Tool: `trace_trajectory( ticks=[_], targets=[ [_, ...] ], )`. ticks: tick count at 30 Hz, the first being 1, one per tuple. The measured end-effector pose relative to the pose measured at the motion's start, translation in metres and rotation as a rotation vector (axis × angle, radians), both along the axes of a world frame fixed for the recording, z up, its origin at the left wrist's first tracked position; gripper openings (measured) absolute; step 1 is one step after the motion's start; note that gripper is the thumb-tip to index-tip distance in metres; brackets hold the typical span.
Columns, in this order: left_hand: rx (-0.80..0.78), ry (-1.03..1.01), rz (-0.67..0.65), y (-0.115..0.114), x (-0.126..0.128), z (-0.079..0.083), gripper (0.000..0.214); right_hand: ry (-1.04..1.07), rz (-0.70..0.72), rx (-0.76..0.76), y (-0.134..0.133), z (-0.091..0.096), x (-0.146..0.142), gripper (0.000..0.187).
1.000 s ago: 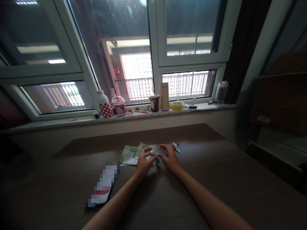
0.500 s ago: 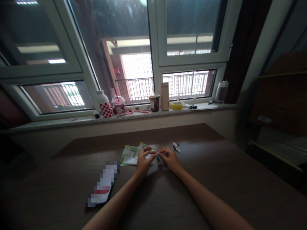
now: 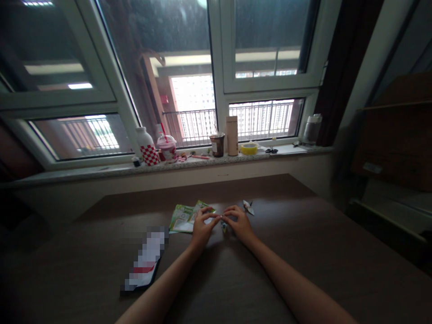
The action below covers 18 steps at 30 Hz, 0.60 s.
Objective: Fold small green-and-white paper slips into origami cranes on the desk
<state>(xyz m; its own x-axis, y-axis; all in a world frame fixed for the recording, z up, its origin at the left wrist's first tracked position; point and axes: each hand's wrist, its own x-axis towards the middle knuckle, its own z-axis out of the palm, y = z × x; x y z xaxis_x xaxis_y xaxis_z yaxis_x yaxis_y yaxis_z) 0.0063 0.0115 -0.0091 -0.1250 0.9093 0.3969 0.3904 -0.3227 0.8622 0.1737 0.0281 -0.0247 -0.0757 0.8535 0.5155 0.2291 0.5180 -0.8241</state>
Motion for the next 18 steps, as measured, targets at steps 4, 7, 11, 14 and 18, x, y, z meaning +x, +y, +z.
trace_trajectory(
  ticks=[4,7,11,14,18],
  targets=[
    [-0.006,-0.016,-0.003,0.0004,0.0000,-0.0003,0.006,0.026,-0.007,-0.006,-0.0013,0.0009,-0.0007,0.035],
    [-0.001,-0.014,-0.006,0.0009,0.0004,-0.0011,0.005,0.038,-0.012,-0.021,-0.0018,0.0019,-0.0012,0.036],
    [0.024,0.043,0.002,0.0000,0.0011,-0.0003,0.004,0.034,-0.014,-0.029,-0.0024,0.0027,-0.0016,0.037],
    [0.056,0.107,0.025,-0.0023,0.0020,0.0019,0.004,0.015,-0.023,-0.027,-0.0029,0.0024,-0.0017,0.037],
    [0.078,0.187,0.052,-0.0063,0.0044,0.0057,0.006,-0.028,-0.044,-0.029,-0.0038,0.0023,-0.0018,0.033]
  ],
)
